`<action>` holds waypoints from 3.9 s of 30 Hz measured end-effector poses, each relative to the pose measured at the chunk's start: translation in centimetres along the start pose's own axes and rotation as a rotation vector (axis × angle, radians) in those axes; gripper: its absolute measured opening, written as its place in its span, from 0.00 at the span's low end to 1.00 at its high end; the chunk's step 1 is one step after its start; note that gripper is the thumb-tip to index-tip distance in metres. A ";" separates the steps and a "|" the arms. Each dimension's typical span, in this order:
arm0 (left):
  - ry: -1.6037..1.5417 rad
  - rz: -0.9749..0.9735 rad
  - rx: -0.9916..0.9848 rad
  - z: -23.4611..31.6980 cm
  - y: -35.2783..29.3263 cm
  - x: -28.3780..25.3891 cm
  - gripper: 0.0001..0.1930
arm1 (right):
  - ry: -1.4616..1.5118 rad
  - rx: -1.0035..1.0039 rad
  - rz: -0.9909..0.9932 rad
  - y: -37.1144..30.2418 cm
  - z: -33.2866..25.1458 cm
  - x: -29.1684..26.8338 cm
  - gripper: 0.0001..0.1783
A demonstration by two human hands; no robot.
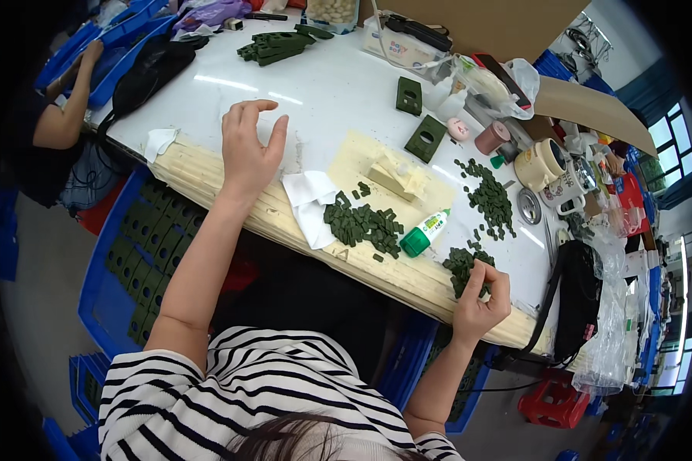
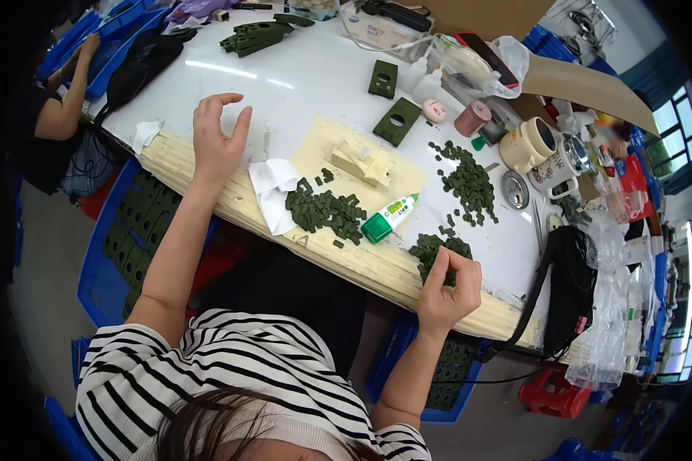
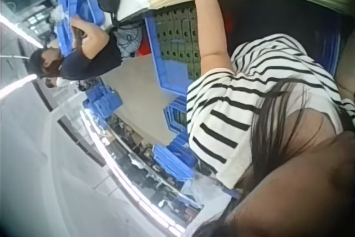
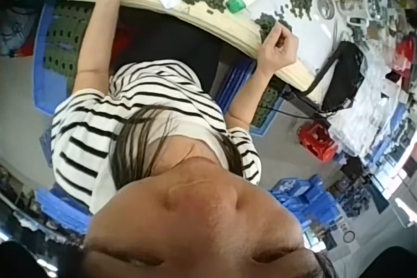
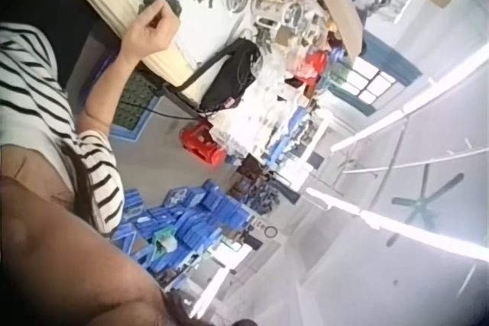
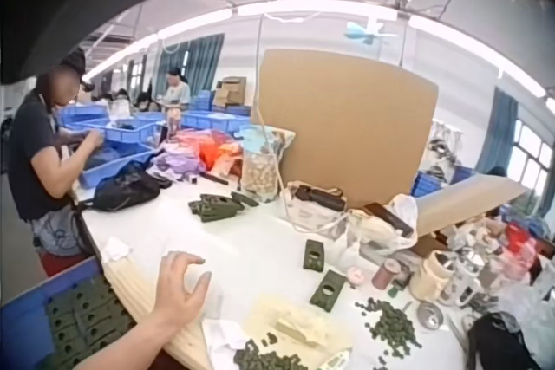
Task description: Assembling green plastic toy tanks by applying glue and attaching small parts.
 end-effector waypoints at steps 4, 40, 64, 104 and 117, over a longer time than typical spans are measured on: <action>-0.816 -0.316 -0.177 3.2 0.7 -5.0 0.08 | -0.040 -0.005 -0.039 0.1 -0.1 0.0 0.04; -1.149 -0.689 0.237 7.0 8.1 -6.4 0.11 | -0.166 0.162 0.038 -0.2 0.1 -0.7 0.06; 0.359 -0.812 0.275 -4.7 15.2 11.3 0.33 | -0.107 0.162 0.074 0.1 0.4 -0.4 0.06; -1.157 -0.880 0.030 5.1 10.4 0.7 0.34 | -0.309 -0.412 -0.295 15.3 -9.2 -2.7 0.17; -1.462 -1.123 -0.032 6.8 8.8 3.1 0.32 | 1.110 0.440 -0.158 14.4 -1.1 8.2 0.25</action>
Point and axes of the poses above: each hand's wrist, its own y-axis towards the middle knuckle, its own x-axis out of the palm, z = x × y, the point moved 1 cm from there along y, towards the middle knuckle, and after that the axes turned 12 degrees about y, right-handed, at the moved point
